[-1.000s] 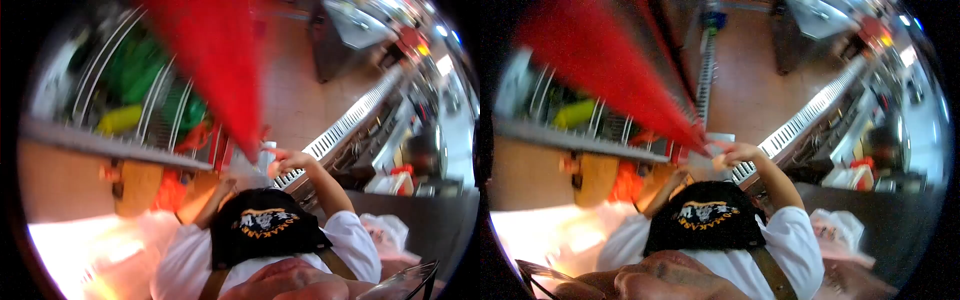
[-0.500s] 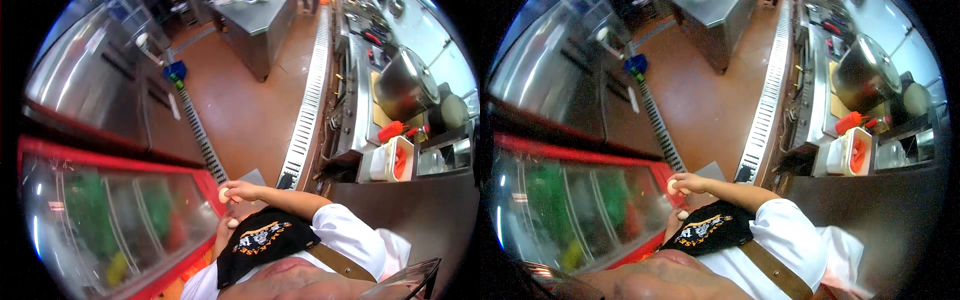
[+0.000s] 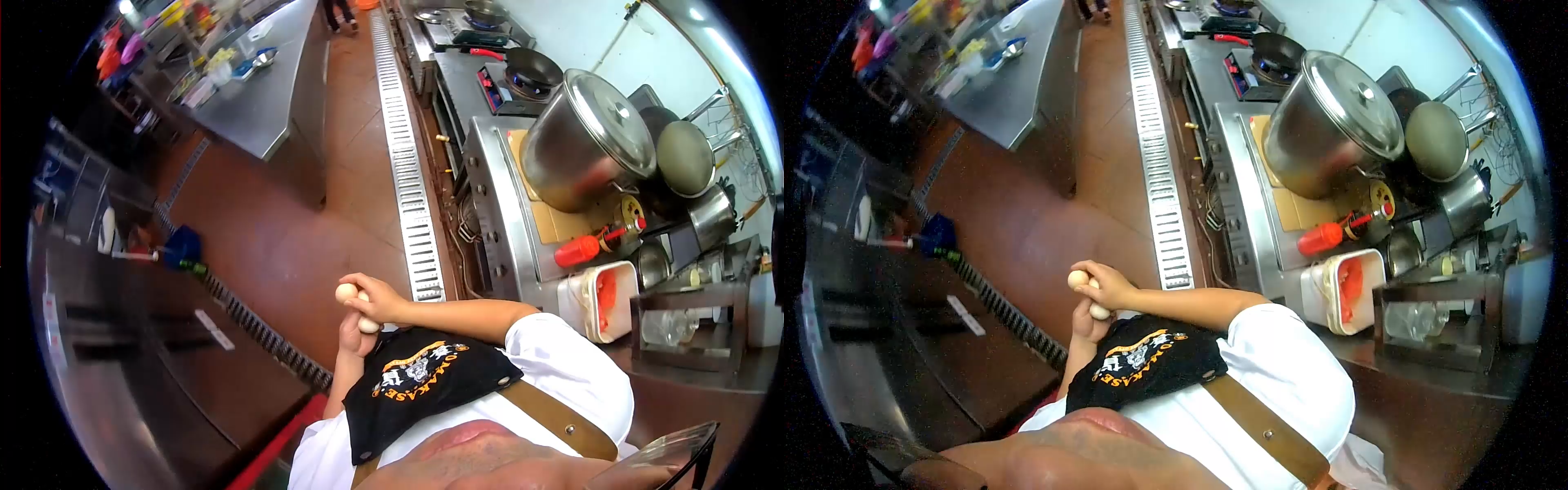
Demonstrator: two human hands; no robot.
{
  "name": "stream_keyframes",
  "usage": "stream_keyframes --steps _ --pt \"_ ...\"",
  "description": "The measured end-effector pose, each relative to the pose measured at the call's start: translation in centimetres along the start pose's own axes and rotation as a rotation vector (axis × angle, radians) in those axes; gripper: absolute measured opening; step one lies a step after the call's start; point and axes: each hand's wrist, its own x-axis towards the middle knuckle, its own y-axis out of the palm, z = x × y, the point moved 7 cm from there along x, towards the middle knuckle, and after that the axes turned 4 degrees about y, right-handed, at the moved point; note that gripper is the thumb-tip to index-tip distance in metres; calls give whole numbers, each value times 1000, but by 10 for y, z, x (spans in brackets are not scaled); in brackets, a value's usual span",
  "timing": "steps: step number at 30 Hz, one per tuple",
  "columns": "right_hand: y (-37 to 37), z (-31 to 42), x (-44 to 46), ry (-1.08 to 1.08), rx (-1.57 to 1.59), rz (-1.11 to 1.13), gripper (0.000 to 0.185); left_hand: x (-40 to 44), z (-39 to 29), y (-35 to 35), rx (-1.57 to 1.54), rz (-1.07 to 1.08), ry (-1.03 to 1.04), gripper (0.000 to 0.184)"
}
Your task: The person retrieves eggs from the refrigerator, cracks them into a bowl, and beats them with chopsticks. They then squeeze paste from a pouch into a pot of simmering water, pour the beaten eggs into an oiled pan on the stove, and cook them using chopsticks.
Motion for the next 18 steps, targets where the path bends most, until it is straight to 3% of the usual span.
stream_keyframes --steps 2,5,7,11,13,15,18 --pt "-12 -18 58 78 128 48 39 61 -33 8 -7 25 -5 37" --pt "-39 -36 158 200 551 -4 37 143 -93 42 93 336 -117 39" --pt "-83 -23 213 308 560 -72 34 194 -131 62 116 455 -225 44" --pt "-182 -35 300 161 609 -340 35 292 -196 122 194 577 -357 50" --pt "-228 -49 328 255 508 -490 29 348 -214 145 203 581 -404 48" --pt "-262 -92 357 287 750 -546 31 409 -227 154 245 526 -420 39" --pt "-318 -171 401 375 790 -570 37 493 -250 183 174 449 -371 27"
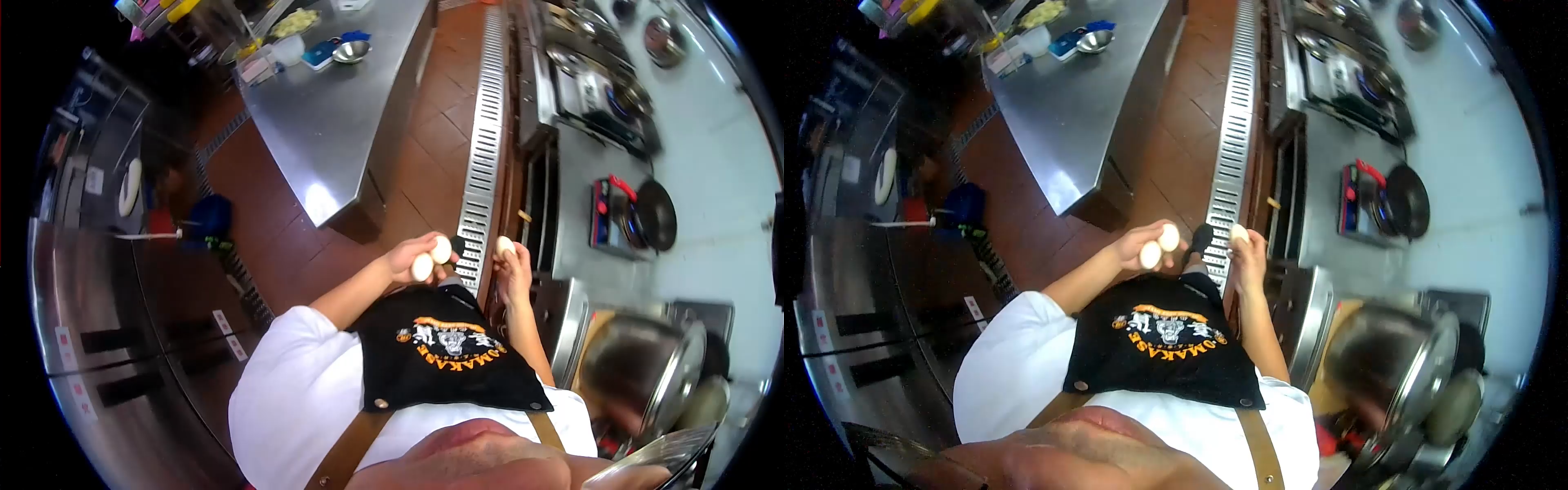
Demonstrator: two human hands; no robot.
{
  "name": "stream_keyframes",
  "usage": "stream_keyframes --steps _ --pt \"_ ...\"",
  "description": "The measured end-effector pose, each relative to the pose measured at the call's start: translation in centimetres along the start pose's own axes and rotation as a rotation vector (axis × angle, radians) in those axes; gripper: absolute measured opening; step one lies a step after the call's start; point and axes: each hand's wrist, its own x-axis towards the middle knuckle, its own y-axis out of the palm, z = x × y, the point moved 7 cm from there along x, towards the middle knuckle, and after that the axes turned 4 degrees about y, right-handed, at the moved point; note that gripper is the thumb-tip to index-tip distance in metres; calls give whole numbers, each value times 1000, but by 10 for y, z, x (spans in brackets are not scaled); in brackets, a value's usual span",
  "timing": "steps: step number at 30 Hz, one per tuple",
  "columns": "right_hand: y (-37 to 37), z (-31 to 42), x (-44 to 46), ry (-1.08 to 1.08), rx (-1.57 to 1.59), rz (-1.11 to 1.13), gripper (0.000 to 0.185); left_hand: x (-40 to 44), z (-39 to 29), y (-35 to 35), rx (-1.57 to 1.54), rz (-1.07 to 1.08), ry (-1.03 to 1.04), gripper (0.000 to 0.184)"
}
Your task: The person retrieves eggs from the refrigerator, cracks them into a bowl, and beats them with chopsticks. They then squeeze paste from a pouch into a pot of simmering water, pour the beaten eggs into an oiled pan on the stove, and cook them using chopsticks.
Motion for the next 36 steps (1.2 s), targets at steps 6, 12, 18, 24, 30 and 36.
stream_keyframes --steps 6,12,18,24,30,36 --pt "20 48 160 75 -273 39 38 95 -98 -29 -18 -131 225 24" --pt "148 80 312 0 -568 270 38 108 -166 -76 -182 -311 433 16" --pt "266 57 492 22 -597 388 48 179 -258 -173 -173 -570 509 17" --pt "365 27 606 -509 -1016 615 45 190 -351 -248 61 -1026 452 22" --pt "473 47 661 -699 -1002 745 43 171 -437 -303 377 -1515 556 25" --pt "506 19 667 -124 -923 904 41 176 -499 -275 952 -1693 675 21"
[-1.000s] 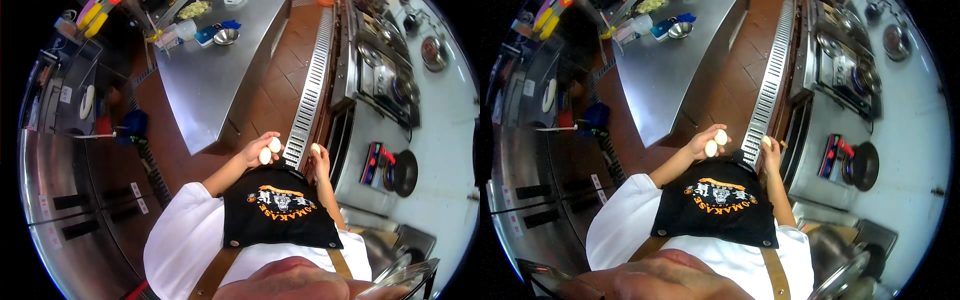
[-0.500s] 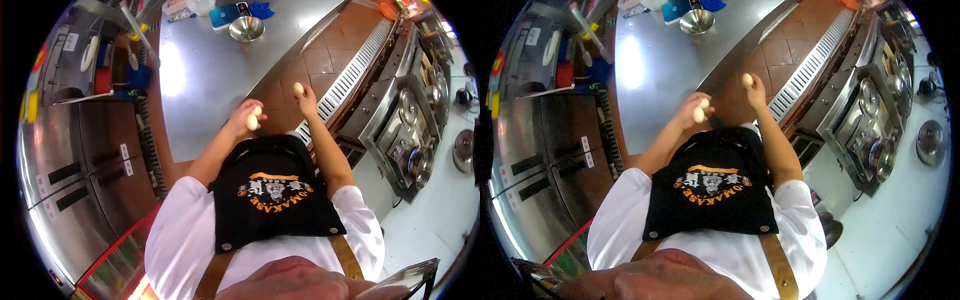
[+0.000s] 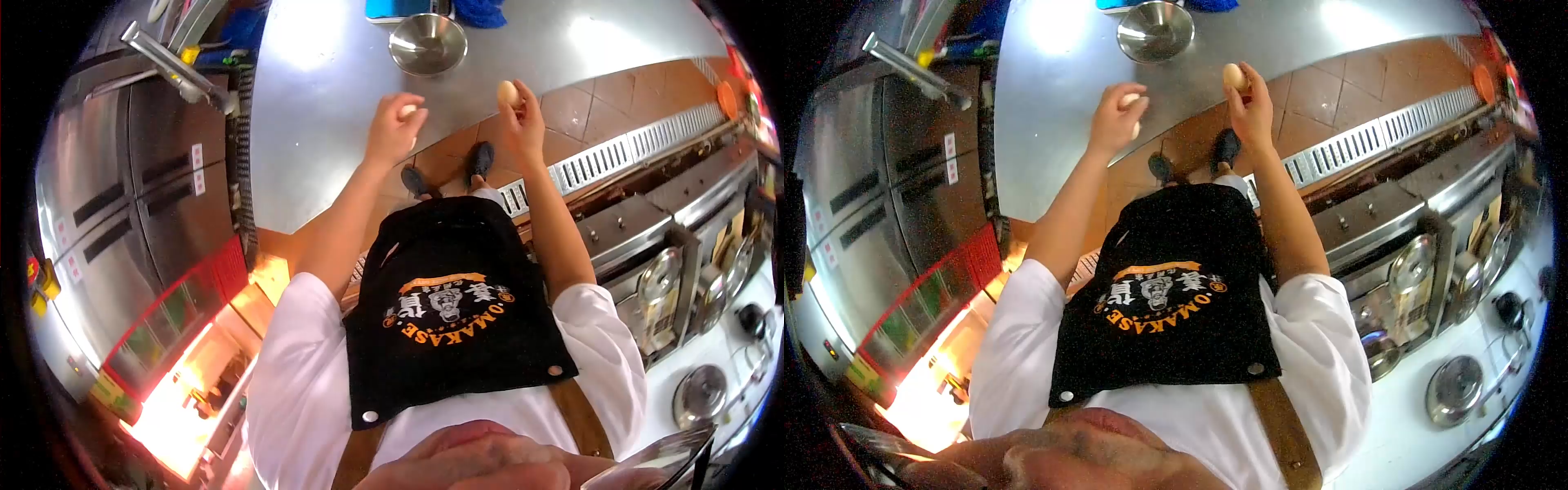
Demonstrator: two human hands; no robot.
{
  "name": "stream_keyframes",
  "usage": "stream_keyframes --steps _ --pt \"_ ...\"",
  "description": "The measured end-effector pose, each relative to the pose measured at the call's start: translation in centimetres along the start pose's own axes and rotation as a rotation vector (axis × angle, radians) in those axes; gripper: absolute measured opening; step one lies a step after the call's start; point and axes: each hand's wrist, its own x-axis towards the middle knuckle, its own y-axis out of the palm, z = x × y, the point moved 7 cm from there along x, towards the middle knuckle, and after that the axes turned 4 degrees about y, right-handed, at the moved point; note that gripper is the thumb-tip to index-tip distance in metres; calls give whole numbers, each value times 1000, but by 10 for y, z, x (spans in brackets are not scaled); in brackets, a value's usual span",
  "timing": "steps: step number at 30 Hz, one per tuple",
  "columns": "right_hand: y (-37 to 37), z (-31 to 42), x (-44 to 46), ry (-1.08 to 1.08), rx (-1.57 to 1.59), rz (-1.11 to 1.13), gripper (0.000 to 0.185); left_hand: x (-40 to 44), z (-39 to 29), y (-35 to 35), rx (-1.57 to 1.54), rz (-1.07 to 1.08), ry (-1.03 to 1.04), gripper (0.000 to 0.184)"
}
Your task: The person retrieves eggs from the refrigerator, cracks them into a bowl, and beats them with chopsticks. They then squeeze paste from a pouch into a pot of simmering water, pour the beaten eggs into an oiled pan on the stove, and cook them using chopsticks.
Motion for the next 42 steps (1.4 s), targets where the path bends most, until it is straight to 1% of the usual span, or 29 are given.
stream_keyframes --steps 1,3,4,6,7,9,10,12,13,16,18,20,23,25,29,31,32,34,35,37,38,40,42 --pt "3 10 10 -3 -5 31 41 10 -6 3 1 -25 -18 21" --pt "34 27 24 329 659 380 37 34 -33 8 21 -17 199 28" --pt "42 38 36 327 645 413 37 47 -39 2 22 -50 188 28" --pt "73 52 51 404 655 629 34 69 -47 -1 246 62 166 35" --pt "84 54 62 406 647 653 34 79 -45 -9 250 41 153 35" --pt "104 59 76 375 505 785 35 96 -44 -15 509 51 286 38" --pt "111 66 78 415 473 799 37 103 -38 -20 503 42 281 38" --pt "122 68 84 436 396 814 37 114 -23 -22 584 129 238 42" --pt "126 67 88 455 328 829 37 120 -18 -23 572 124 241 42" --pt "139 60 95 459 298 860 36 127 -6 -21 626 151 256 42" --pt "145 53 98 466 265 847 37 130 0 -17 653 207 214 43" --pt "146 52 100 471 241 825 38 133 6 -15 663 219 217 43" --pt "147 51 109 426 249 838 38 140 12 -10 669 226 223 43" --pt "148 41 118 371 73 901 39 144 17 -7 663 229 230 43" --pt "139 36 126 339 18 877 39 152 21 -5 618 227 248 42" --pt "141 30 134 124 -348 922 43 152 21 -3 622 242 264 42" --pt "142 24 137 127 -346 917 43 153 22 -2 638 248 281 43" --pt "142 44 141 -475 -851 659 45 154 19 -2 653 256 303 43" --pt "141 47 140 -475 -852 654 45 155 18 -4 700 276 273 44" --pt "131 80 131 -733 -822 411 42 154 15 -8 747 293 252 45" --pt "128 95 124 -740 -826 401 42 155 14 -14 742 265 228 45" --pt "120 110 120 -515 -906 403 42 151 10 -22 737 225 219 46" --pt "115 85 120 -360 -839 431 47 145 6 -30 644 140 167 41"
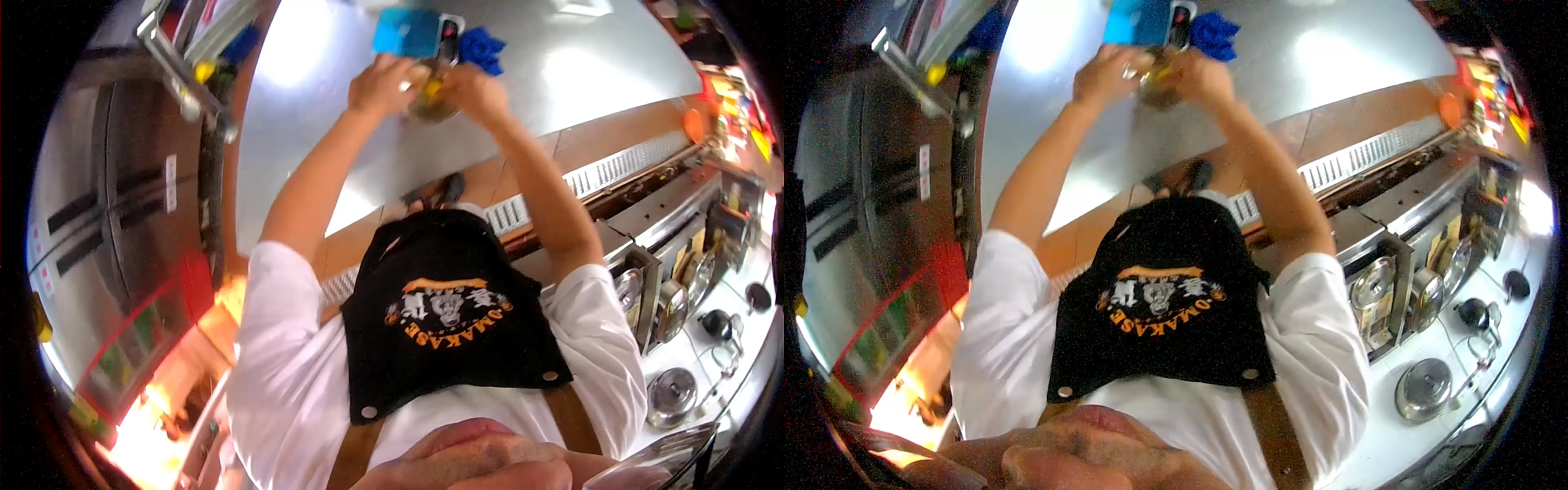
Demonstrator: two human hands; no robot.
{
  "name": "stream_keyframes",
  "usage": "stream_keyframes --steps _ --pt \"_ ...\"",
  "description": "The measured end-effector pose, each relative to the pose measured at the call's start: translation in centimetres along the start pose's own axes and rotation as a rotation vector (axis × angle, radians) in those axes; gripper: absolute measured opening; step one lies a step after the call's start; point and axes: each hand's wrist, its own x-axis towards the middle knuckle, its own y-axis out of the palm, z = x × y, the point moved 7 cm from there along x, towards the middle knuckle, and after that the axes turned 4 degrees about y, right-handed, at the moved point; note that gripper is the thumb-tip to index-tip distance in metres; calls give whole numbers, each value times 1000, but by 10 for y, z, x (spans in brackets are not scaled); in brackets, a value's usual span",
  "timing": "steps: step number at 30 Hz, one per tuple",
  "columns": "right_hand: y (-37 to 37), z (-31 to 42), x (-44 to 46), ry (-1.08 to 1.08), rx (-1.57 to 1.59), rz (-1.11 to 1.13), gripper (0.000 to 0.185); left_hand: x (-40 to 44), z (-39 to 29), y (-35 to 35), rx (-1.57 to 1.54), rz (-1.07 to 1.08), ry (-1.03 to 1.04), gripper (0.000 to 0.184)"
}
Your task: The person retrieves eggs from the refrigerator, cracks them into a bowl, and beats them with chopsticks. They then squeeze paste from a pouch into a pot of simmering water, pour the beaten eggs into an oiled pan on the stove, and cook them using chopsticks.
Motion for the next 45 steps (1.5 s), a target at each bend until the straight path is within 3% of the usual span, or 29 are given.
stream_keyframes --steps 2,4,6,8,10,12,14,15,16,17,19,20,21,22,24,25,27,28,30,31,33,35,39,41,43,44,45 --pt "41 -33 -5 211 -8 24 35 0 -1 11 -78 -32 -54 42" --pt "26 -18 -24 309 167 34 46 -3 -10 12 -95 70 -260 40" --pt "32 -20 -33 290 452 -28 54 -5 -10 33 -400 79 -99 44" --pt "26 -7 -44 213 646 -37 52 -15 -19 44 -583 332 -204 46" --pt "17 -6 -47 138 746 -39 51 -17 -28 48 -489 446 -196 47" --pt "-1 3 -50 -51 785 71 50 -15 -27 49 -318 385 -97 46" --pt "-17 -18 -44 45 936 137 49 -5 -51 41 -157 321 -21 45" --pt "-17 -31 -39 143 1084 215 49 -1 -54 36 -356 277 -164 41" --pt "-17 -55 -18 56 1180 101 46 -1 -60 31 -552 232 -313 38" --pt "-64 -63 -9 97 1360 86 42 2 -66 31 -554 225 -330 38" --pt "-166 -111 27 136 1419 -144 39 10 -72 32 -1033 24 -561 35" --pt "-212 -149 57 -157 1447 -266 38 12 -90 24 -1187 -21 -616 41" --pt "-247 -210 89 34 1407 -410 35 16 -102 27 -1184 -22 -625 41" --pt "-311 -238 110 80 1210 -533 29 18 -111 28 -1282 -121 -652 43" --pt "-375 -331 181 -181 1778 -465 34 19 -119 39 -1349 -249 -698 41" --pt "-390 -372 196 273 1820 -711 36 21 -123 51 -1354 -252 -706 41" --pt "-377 -403 200 616 1537 -635 35 25 -126 65 -1401 -250 -754 37" --pt "-375 -387 193 375 900 -549 30 28 -134 66 -1378 -275 -809 35" --pt "-276 -346 170 169 818 -241 22 39 -143 77 -1421 -244 -831 35" --pt "-239 -288 128 189 1167 -41 25 41 -145 88 -1473 -219 -857 35" --pt "-185 -189 33 -126 608 75 37 49 -154 107 -1541 -148 -819 28" --pt "-158 -130 -30 -234 497 52 45 58 -160 123 -1446 -97 -712 29" --pt "-89 -150 -83 175 677 12 43 45 -192 133 -1419 224 -675 32" --pt "-100 -144 -105 158 584 4 42 31 -197 154 -1349 305 -654 35" --pt "-85 -155 -126 214 559 -41 44 18 -195 170 -1318 264 -502 38" --pt "-71 -164 -133 223 562 -38 44 11 -201 158 -1319 371 -603 37" --pt "-66 -184 -141 294 514 -243 44 3 -194 159 -1319 373 -607 37"
